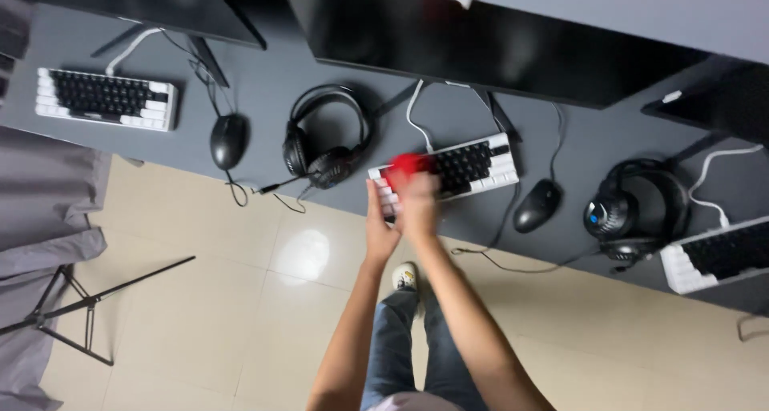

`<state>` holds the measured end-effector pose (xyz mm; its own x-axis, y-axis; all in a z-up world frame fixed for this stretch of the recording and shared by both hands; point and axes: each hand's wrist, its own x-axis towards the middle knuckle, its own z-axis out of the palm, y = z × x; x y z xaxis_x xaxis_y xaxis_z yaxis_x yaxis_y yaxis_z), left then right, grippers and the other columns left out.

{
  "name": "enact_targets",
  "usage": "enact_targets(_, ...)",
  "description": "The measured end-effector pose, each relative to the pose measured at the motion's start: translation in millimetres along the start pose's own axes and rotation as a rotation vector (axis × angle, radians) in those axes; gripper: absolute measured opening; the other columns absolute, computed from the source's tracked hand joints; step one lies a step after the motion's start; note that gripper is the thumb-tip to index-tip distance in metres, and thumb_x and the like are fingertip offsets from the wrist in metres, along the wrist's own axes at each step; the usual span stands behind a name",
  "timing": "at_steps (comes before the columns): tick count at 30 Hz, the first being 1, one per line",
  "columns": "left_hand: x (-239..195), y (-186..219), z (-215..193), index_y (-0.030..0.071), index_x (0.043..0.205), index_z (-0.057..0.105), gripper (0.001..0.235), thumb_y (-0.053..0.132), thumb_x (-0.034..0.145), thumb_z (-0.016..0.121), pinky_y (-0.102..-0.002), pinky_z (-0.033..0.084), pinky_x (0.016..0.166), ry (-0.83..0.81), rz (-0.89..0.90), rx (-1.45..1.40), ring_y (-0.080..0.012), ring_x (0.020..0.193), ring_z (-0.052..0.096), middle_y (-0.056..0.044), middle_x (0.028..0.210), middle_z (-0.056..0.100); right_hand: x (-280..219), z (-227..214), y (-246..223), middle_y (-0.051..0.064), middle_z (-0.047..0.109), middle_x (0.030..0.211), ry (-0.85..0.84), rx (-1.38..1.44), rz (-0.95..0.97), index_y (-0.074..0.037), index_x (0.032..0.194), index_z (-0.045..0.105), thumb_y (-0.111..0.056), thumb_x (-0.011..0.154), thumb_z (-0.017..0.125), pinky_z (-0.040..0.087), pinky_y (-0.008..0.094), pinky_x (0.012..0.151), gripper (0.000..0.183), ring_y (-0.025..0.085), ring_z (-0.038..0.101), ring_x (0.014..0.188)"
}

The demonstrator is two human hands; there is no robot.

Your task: The person sprays a red cloth with a cleaning solution and proceeds to wipe down several computer keyboards and the surrounding desk surface. The person moves along the desk, cleaning each keyboard individually with the damp cloth.

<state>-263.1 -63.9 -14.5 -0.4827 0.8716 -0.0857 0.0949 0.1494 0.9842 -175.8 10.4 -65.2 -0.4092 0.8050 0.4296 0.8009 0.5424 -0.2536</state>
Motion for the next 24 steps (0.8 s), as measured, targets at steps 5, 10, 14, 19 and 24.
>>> enact_targets(5, -10, -22, -7, 0.005, 0.167, 0.009, 0.109, -0.004, 0.076, 0.069, -0.038, 0.039, 0.116, -0.055, -0.001, -0.080, -0.0366, 0.145, 0.043, -0.027, 0.161, 0.039, 26, -71, -3, 0.013, 0.061, 0.107, -0.157, 0.345, 0.017, -0.015, 0.119, 0.073, -0.008, 0.083, 0.068, 0.054, 0.041, 0.081, 0.037, 0.033, 0.059, 0.098)
enact_targets(10, -7, -18, 15, 0.002, 0.165, 0.007, 0.108, -0.006, 0.077, 0.069, -0.042, 0.028, 0.124, 0.043, 0.172, 0.147, -0.0407, 0.158, 0.022, -0.028, 0.171, 0.015, 39, -80, 121, 0.011, 0.061, 0.100, -0.099, 0.133, -0.010, -0.020, 0.126, 0.075, -0.008, 0.092, 0.066, 0.054, 0.045, 0.083, 0.037, 0.034, 0.062, 0.096)
enact_targets(14, -20, -24, 22, 0.000, 0.163, 0.010, 0.108, -0.001, 0.077, 0.075, -0.045, 0.023, 0.126, 0.119, 0.183, 0.318, -0.0463, 0.156, 0.018, -0.030, 0.170, 0.009, 38, -93, 183, 0.018, 0.061, 0.111, -0.011, 0.004, 0.237, -0.018, 0.125, 0.075, -0.010, 0.096, 0.064, 0.055, 0.051, 0.083, 0.033, 0.043, 0.060, 0.101)
enact_targets(19, -15, -14, 25, 0.001, 0.163, 0.010, 0.110, 0.002, 0.074, 0.075, -0.043, 0.025, 0.125, 0.130, 0.154, 0.247, -0.0461, 0.157, 0.019, -0.030, 0.170, 0.010, 31, -79, 192, 0.016, 0.061, 0.114, 0.083, -0.117, 0.251, -0.018, 0.124, 0.075, -0.006, 0.090, 0.064, 0.056, 0.050, 0.083, 0.038, 0.046, 0.059, 0.107)
enact_targets(24, -15, -28, 26, 0.001, 0.162, 0.012, 0.113, 0.002, 0.069, 0.077, -0.041, 0.022, 0.126, 0.140, 0.141, 0.230, -0.0424, 0.157, 0.018, -0.028, 0.169, 0.012, 10, -63, 106, 0.018, 0.058, 0.118, 0.030, -0.018, 0.092, -0.020, 0.127, 0.070, -0.005, 0.088, 0.063, 0.056, 0.048, 0.086, 0.042, 0.044, 0.058, 0.108)
